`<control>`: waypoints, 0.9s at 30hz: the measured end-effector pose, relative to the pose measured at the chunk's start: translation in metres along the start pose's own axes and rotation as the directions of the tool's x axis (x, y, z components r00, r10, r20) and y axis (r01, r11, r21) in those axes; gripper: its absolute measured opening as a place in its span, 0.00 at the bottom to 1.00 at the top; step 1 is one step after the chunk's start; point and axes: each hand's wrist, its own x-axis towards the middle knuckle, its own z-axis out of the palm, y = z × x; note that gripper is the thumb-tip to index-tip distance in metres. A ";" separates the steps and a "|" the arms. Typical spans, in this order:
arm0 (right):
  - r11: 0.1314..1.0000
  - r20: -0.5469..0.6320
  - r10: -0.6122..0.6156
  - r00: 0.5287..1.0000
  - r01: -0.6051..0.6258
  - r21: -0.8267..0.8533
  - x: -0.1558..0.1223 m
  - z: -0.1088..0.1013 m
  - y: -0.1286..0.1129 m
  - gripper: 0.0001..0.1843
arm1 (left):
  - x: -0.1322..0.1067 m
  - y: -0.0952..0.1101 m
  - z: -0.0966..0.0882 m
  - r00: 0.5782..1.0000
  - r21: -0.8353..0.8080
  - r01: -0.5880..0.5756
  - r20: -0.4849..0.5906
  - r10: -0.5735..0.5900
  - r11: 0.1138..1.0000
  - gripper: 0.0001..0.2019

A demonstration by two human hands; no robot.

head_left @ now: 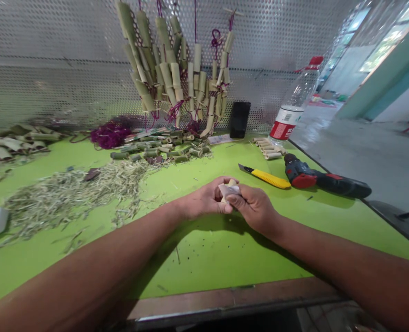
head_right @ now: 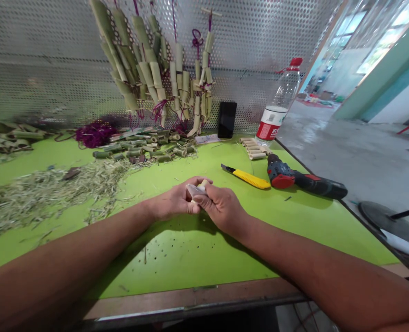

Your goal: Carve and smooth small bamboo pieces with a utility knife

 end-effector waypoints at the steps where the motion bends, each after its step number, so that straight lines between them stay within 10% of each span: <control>1: 1.000 0.006 -0.005 1.000 0.005 -0.016 0.001 -0.001 0.001 0.18 | 0.000 0.000 0.000 1.000 0.042 -0.011 0.003 0.011 0.999 0.26; 5: 0.993 -0.116 0.053 0.992 -0.064 -0.096 0.006 -0.005 0.005 0.20 | 0.000 -0.002 -0.001 0.999 0.155 -0.032 0.040 0.027 0.987 0.23; 10: 0.999 0.074 -0.006 0.997 0.009 -0.048 0.005 -0.008 0.002 0.20 | 0.001 -0.003 -0.002 0.998 0.222 -0.041 0.064 0.027 0.974 0.23; 27: 0.991 0.152 0.029 0.988 -0.009 -0.134 0.007 -0.013 0.000 0.23 | 0.000 -0.005 -0.003 0.999 0.236 0.023 0.034 -0.032 0.971 0.27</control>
